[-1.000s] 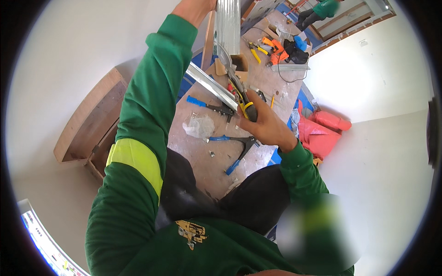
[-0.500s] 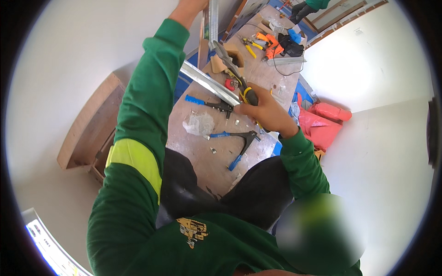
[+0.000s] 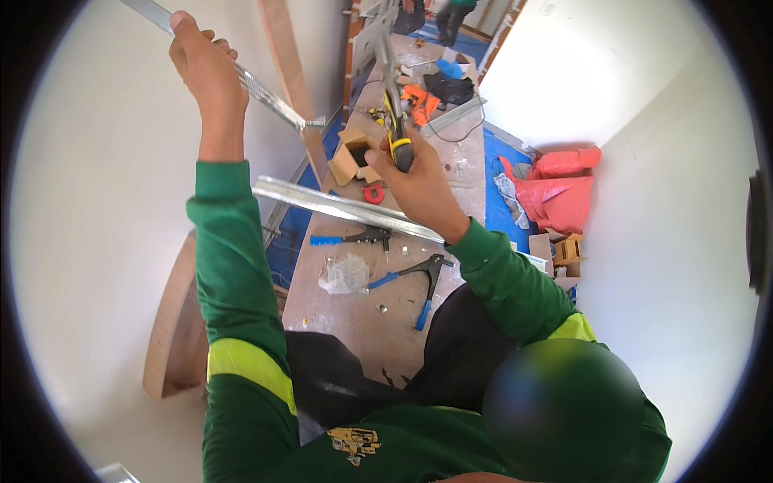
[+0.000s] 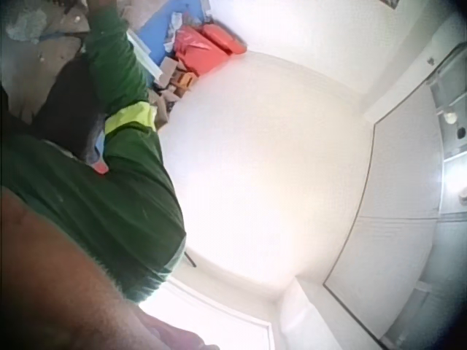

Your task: The person sits on the floor and uses tin snips to cut a long metal profile into shorter pieces. They then use a power drill to fasten the cut pieces together, forming a frame-like structure. Finally, the person stands and positions the assembled frame against the wall.

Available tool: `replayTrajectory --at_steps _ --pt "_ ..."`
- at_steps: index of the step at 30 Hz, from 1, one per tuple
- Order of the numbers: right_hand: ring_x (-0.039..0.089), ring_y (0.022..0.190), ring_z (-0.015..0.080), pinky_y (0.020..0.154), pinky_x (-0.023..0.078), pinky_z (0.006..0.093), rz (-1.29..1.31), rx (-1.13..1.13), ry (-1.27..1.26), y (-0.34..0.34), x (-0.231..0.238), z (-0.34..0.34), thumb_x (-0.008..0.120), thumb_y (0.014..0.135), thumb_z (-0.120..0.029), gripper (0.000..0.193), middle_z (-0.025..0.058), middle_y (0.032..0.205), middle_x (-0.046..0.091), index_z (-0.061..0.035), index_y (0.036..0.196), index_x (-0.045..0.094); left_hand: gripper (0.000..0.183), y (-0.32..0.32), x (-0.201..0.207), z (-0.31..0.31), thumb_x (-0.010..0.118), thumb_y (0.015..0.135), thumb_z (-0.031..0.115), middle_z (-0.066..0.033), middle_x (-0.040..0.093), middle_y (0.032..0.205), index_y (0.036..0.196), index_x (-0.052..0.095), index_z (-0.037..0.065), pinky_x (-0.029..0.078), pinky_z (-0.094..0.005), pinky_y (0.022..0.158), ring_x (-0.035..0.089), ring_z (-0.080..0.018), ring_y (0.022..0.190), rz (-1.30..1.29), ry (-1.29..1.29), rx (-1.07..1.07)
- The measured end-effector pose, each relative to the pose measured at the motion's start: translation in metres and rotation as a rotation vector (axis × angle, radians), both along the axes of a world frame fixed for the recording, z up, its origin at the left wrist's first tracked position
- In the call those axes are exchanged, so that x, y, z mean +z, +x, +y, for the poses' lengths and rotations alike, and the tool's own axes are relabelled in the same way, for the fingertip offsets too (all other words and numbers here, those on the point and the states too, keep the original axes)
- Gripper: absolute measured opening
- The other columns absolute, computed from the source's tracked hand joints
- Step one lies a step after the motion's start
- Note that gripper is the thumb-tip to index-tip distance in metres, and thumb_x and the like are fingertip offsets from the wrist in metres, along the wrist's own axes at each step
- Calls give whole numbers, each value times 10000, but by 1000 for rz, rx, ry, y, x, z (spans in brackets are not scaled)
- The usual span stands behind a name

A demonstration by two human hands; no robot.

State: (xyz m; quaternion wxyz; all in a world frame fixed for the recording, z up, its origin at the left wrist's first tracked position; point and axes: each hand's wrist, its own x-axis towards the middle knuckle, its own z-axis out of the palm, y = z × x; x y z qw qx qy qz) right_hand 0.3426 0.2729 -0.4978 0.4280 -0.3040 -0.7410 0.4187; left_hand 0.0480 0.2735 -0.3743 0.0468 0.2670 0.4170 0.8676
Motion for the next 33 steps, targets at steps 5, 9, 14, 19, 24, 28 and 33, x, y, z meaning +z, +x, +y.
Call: replayTrajectory --at_steps 5,9,14,19,24,28,33 --pt "597 841 75 747 516 285 323 -52 -71 -10 22 6 797 1039 -159 243 2 939 637 -22 1129 618 746 70 17 -13 537 1118 644 -50 454 1031 1377 485 -53 459 -311 729 495 -131 831 112 116 -146" --pt "605 876 82 783 522 288 330 -20 -103 -5 22 7 779 1042 -121 229 6 976 645 -24 1168 614 816 102 15 -16 552 1117 666 -59 447 1093 1475 468 -62 464 -305 749 502 -126 871 150 92 -198" --pt "624 954 99 830 535 296 320 13 -105 0 15 7 780 1046 -118 275 21 1041 647 -33 1235 599 848 109 17 -17 552 1114 698 -44 437 1078 1486 464 -59 459 -300 747 489 -126 876 124 70 -201" --pt "659 913 118 811 563 309 444 165 -285 1 17 1 758 1100 -217 285 30 1029 651 -50 1254 586 801 102 24 -21 528 1100 751 -17 446 995 1329 513 -17 437 -272 705 461 -98 817 63 126 -193" --pt "672 902 136 808 572 313 480 218 -368 -8 37 -6 753 1108 -240 271 22 984 659 -61 1236 594 828 83 34 -31 506 1114 738 -22 446 1055 1486 468 -1 438 -283 707 464 -112 832 -43 221 -260" --pt "657 901 130 812 560 325 497 218 -374 -31 56 -6 779 1082 -235 288 23 996 665 -69 1221 590 760 56 47 -47 458 1125 749 -19 434 1024 1441 468 57 437 -303 717 451 -135 827 -98 330 -164" --pt "637 900 128 807 531 317 290 78 64 -51 62 -6 797 1020 -216 362 35 1017 655 -35 1239 572 658 35 55 -68 443 1138 712 -37 430 1018 1331 469 83 437 -319 749 432 -158 827 -119 384 10"
